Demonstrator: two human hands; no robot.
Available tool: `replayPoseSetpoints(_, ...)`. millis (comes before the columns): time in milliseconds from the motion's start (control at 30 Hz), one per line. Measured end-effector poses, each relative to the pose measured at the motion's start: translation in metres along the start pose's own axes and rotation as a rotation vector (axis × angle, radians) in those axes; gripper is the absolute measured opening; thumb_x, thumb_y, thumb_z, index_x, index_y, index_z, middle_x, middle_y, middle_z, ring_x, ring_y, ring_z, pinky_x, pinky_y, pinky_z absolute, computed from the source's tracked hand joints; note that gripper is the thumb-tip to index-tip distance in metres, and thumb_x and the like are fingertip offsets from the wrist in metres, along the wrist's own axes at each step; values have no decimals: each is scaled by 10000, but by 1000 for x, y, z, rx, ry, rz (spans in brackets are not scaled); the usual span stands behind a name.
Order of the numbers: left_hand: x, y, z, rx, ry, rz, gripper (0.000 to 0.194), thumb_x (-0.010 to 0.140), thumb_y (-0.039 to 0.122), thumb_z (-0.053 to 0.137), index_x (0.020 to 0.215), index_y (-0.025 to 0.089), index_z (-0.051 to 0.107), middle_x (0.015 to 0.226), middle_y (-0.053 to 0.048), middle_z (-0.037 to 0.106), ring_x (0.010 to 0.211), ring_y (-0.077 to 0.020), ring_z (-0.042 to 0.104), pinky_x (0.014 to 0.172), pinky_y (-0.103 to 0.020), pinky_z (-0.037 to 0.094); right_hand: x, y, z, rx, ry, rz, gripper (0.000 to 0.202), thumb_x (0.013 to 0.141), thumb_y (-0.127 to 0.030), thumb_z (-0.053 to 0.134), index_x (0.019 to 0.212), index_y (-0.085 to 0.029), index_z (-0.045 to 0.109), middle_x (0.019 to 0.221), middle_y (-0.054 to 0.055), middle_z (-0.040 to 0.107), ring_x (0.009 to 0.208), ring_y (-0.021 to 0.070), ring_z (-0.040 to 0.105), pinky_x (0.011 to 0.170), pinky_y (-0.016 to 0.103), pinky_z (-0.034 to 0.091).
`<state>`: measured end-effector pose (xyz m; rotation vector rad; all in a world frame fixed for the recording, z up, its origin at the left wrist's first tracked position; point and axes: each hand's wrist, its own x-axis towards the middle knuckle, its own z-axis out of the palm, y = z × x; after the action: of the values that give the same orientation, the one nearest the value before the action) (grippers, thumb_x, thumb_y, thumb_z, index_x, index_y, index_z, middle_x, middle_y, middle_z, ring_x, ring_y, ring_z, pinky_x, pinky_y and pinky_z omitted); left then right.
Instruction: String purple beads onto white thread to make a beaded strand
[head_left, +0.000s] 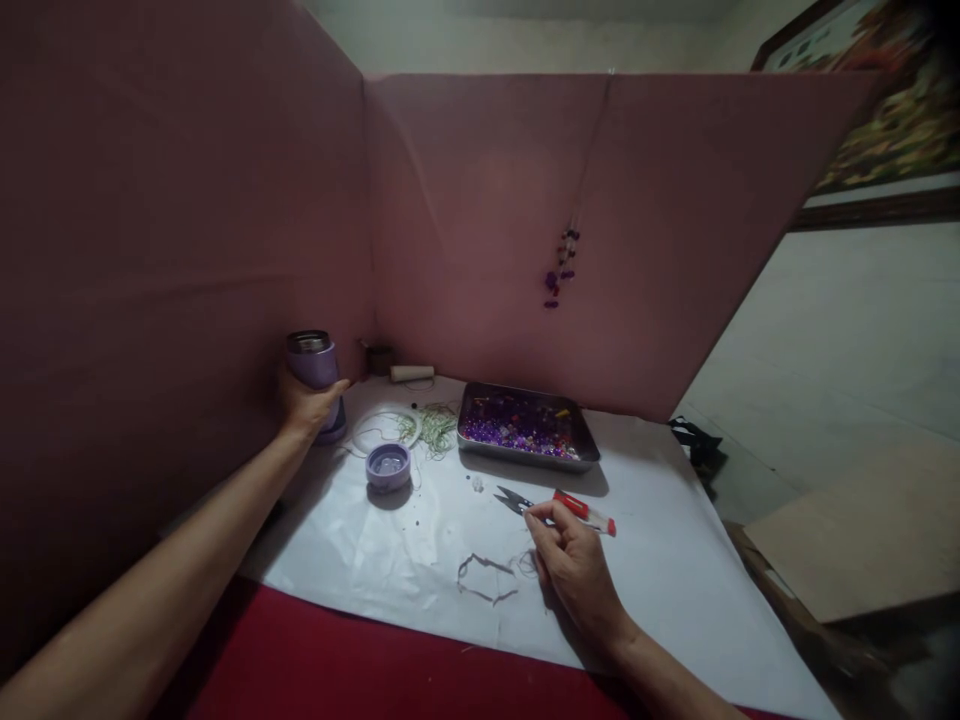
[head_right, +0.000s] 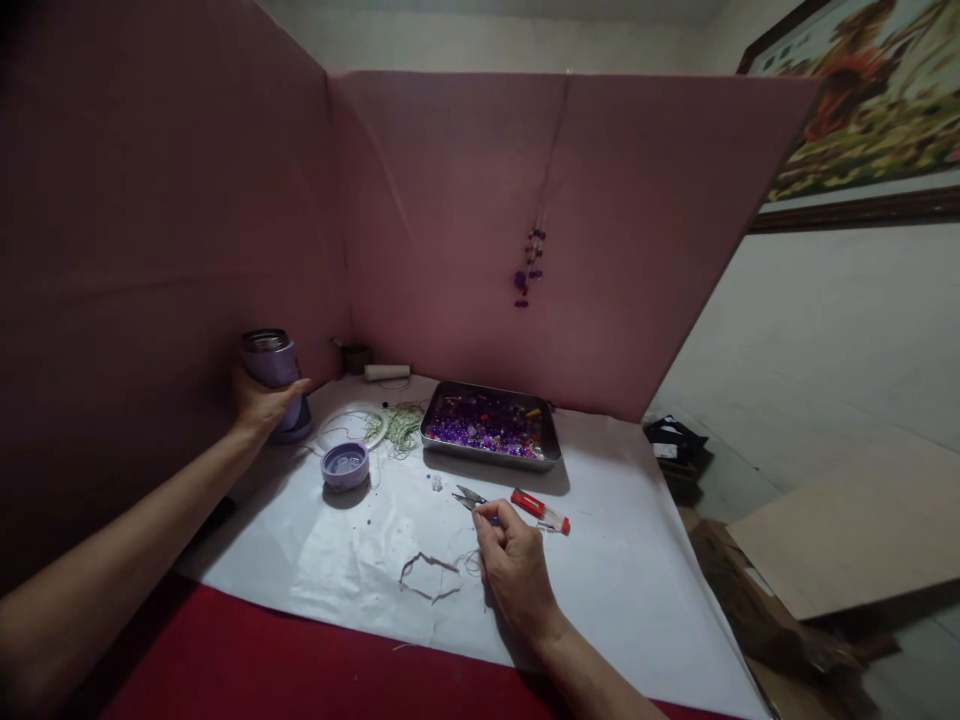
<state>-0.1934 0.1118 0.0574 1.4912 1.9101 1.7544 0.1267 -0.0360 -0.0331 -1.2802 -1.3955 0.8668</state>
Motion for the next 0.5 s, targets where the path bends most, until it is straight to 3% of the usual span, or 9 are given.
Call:
replayPoseSetpoints(67,-10,9,-2,147,24,43,710,675,498,614,1144,70,296,1212,-162,413,1174,-349,391,962,-454,328,0,0,0,5,3,5,236,860,-408,490,788,-183,502,347,-103,365,290,60,317,308,154,242)
replayPoseSetpoints(100,-17,15,-3,238,106,83,725,687,475,609,1183,51,292,1253,-200,387,1206,-369,346,988,-485,283,0,0,0,4,4,6,235,861,-409,487,794,-185,502,347,-104,367,285,61,317,307,155,243)
replayPoseSetpoints(167,-37,28,-4,365,191,234,708,720,435,582,1264,87,293,1327,-202,337,1241,-349,298,1015,-485,241,0,0,0,-6,10,0,234,862,-411,484,801,-185,506,351,-101,379,286,63,324,309,155,250)
replayPoseSetpoints(200,-47,34,-4,408,124,313,667,735,416,563,1283,128,314,1349,-179,325,1249,-334,287,1009,-474,255,0,0,0,-11,14,-7,236,860,-412,487,799,-185,508,352,-99,383,289,63,328,311,155,254)
replayPoseSetpoints(233,-56,39,-3,454,-30,371,619,734,402,560,1275,176,363,1336,-149,358,1238,-331,299,989,-475,282,0,0,0,-15,17,-14,239,858,-414,489,795,-183,510,354,-97,387,291,65,333,312,156,257)
replayPoseSetpoints(300,-70,45,0,562,-476,425,619,653,379,621,1240,280,453,1290,-103,427,1186,-352,350,914,-490,349,0,0,0,-16,18,-26,248,851,-420,494,787,-181,513,355,-95,392,290,68,339,313,161,261)
replayPoseSetpoints(367,-77,44,5,652,-801,449,660,579,274,640,1219,341,492,1262,-79,462,1137,-353,401,860,-471,390,1,-1,0,-10,17,-40,251,845,-423,499,780,-181,513,351,-97,389,288,71,342,315,166,266)
replayPoseSetpoints(433,-78,38,10,714,-955,452,665,537,165,596,1174,349,541,1177,-68,519,1066,-327,469,822,-428,418,1,-2,0,0,19,-53,249,840,-420,503,776,-180,513,348,-99,381,288,71,342,316,165,266)
replayPoseSetpoints(500,-77,32,13,718,-1003,456,608,523,118,556,1098,312,594,1054,-66,557,967,-284,533,784,-372,438,1,-2,0,10,22,-64,243,835,-412,508,769,-178,511,353,-100,371,294,67,343,315,161,260)
